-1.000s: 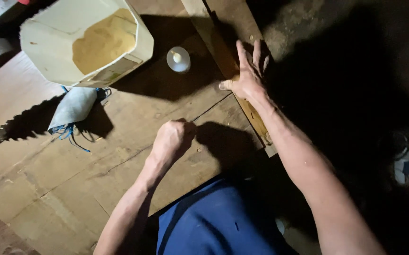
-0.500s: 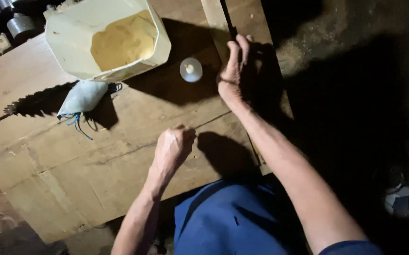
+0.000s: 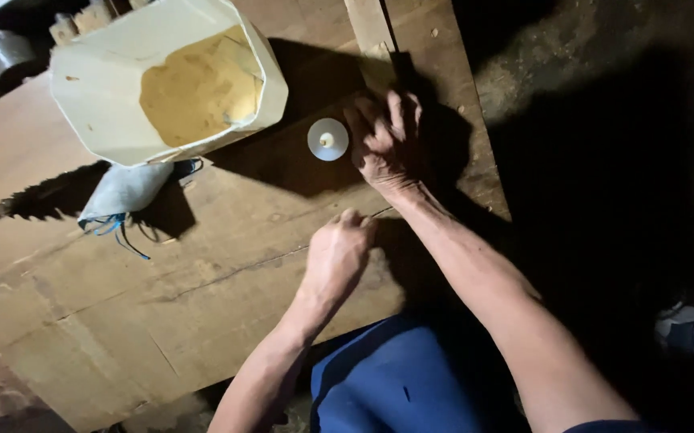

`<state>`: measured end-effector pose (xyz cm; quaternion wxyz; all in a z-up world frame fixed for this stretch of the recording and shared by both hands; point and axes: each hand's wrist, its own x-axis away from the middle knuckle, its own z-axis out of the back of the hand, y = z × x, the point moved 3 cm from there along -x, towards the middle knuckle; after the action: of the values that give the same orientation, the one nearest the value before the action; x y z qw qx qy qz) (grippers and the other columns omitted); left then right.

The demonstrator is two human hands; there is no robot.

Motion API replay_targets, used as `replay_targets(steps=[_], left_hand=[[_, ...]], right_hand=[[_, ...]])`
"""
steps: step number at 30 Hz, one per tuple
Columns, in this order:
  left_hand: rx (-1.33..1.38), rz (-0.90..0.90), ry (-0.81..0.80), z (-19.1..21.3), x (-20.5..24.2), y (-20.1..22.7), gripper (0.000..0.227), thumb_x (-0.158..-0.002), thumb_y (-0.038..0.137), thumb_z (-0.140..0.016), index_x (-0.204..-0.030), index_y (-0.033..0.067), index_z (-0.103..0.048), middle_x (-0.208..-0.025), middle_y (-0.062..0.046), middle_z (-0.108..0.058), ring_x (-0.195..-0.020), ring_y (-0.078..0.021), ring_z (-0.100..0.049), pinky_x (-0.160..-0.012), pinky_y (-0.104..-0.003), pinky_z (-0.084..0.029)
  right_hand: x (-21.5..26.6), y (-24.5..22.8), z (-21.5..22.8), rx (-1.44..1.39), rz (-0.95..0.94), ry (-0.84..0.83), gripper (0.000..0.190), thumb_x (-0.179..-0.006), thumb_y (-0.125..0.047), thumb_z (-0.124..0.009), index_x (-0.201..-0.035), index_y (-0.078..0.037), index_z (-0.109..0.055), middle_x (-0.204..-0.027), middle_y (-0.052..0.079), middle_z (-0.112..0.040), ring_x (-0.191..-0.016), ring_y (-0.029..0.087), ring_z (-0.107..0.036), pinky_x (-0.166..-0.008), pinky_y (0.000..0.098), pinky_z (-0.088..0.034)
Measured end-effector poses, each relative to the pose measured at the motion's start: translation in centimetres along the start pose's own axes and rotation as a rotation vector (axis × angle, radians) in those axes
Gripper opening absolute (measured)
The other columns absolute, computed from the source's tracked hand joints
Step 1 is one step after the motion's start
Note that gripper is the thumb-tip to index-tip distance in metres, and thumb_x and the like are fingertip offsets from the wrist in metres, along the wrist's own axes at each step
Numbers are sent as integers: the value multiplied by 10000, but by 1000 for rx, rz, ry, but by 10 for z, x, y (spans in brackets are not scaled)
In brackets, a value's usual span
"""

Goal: Repairing a crack in a wooden board by applying wood glue, mixing it with sawdust, and smoothing it by hand before using a hammer.

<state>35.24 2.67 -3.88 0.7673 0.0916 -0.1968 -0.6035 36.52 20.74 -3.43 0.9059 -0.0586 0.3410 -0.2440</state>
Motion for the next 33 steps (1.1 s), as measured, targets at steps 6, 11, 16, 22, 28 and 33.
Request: replay_targets(steps=[6,11,16,22,28,33], left_hand=[[-111,-60,204,39,4,28,163,-935,130,-601,-1061,155,-702,-935,-57,-552,-805,-288,-651,-587,-382,-551],[-136,-121,189,1,33,28,723,-1039,613,-578,-1564,131,-456,-1604,-224,-393,-1495,-467,-343,-1247,-639,-258],[-110,-82,36,-12,19,42,984,-969,782,-317,-1612,37,-311,-1680,-205,-270,-1565,-418,-226,-1270,-629,-104],[-32,-81,45,-5,12,47,984,-972,768,-282,-1576,-1,-388,-1670,-191,-312,-1562,-398,-252,-1266,-644,-135],[-167,-147,10,-13,22,46,1039,-955,825,-241,-1607,26,-360,-1689,-191,-261,-1576,-383,-212,-1286,-600,-104],[-75,-138,111,4,29,36,857,-1026,665,-444,-1553,-12,-448,-1647,-201,-358,-1543,-396,-301,-1286,-567,-177]], right_hand=[[0,2,7,35,23,-31,246,-683,-83,-608,-872,-142,-754,-931,55,-653,-1120,352,-602,-941,576,-458],[7,4,4,34,-2,-203,308,-903,-178,-531,-1131,-137,-734,-1203,58,-669,-1082,389,-533,-950,593,-428],[6,7,4,-27,-40,-271,598,-951,-422,-242,-1205,-164,-718,-1290,34,-628,-1115,374,-492,-970,570,-384],[-4,1,10,21,-12,-254,370,-837,-220,-517,-1153,-146,-695,-1228,49,-637,-1086,347,-514,-946,538,-406],[-10,-4,11,50,31,-131,247,-821,-91,-550,-1040,-61,-660,-1128,96,-636,-962,361,-530,-875,552,-441],[-15,-7,17,68,37,-94,179,-777,-51,-596,-949,-96,-613,-1064,56,-631,-887,315,-511,-836,483,-426]])
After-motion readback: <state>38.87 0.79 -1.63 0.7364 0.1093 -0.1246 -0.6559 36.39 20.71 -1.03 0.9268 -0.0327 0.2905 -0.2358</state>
